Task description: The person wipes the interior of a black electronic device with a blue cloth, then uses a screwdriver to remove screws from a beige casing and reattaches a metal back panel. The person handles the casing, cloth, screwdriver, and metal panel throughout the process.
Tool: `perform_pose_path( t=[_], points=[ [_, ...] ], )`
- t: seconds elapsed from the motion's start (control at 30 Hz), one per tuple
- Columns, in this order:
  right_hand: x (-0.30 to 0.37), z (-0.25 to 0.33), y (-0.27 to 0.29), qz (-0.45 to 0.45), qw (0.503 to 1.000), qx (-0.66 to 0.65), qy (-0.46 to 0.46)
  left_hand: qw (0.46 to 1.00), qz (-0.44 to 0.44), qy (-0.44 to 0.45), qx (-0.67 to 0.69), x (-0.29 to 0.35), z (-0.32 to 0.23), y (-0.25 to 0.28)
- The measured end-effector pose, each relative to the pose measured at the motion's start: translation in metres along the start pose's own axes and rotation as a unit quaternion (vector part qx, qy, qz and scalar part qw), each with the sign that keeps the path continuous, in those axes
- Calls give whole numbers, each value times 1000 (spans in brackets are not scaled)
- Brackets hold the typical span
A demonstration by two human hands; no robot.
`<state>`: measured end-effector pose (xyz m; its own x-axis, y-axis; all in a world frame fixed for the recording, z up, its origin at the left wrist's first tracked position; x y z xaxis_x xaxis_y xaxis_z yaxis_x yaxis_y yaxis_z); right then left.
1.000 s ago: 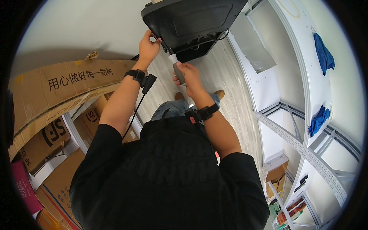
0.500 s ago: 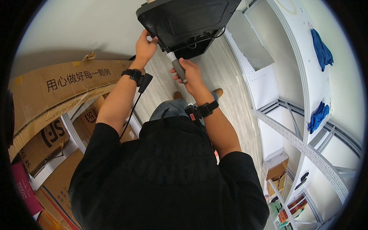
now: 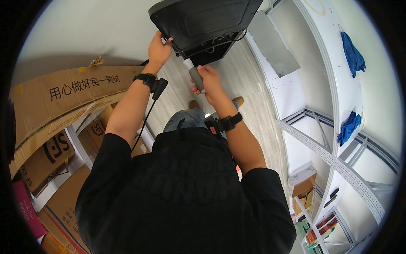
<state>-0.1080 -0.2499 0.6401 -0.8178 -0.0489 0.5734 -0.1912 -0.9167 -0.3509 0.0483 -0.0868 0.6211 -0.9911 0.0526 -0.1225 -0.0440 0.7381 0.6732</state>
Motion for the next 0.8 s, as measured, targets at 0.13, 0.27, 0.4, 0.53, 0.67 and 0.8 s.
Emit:
perform_pose_path(
  t=[0.13,0.27,0.4,0.53,0.67,0.8],
  points=[
    [14,-3,12,-21,1000,1,-1,999,7,-4,39,0,1,-2],
    [27,-4,24,-37,999,2,-7,997,-6,-17,81,0,0,-6],
    [39,-3,35,-62,998,-1,-4,997,-41,-37,45,-2,6,-15],
    [50,0,52,-89,996,-6,-1,999,2,15,43,4,-7,-10],
    [60,4,70,-109,994,-21,10,997,13,23,73,5,0,-7],
    [66,8,94,-114,993,-24,18,990,-23,1,137,7,20,-17]
  ],
)
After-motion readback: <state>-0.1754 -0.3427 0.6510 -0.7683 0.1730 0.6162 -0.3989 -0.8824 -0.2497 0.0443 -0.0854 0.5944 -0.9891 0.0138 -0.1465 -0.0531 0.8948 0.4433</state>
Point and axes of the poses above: each hand's wrist, its own x-axis away from the middle knuckle, its own y-axis out of the back of the hand, z = x × y, the point moved 1 cm from there along -x, towards the middle knuckle, and after that the axes turned 6 degrees about x, right-handed, at the moved point
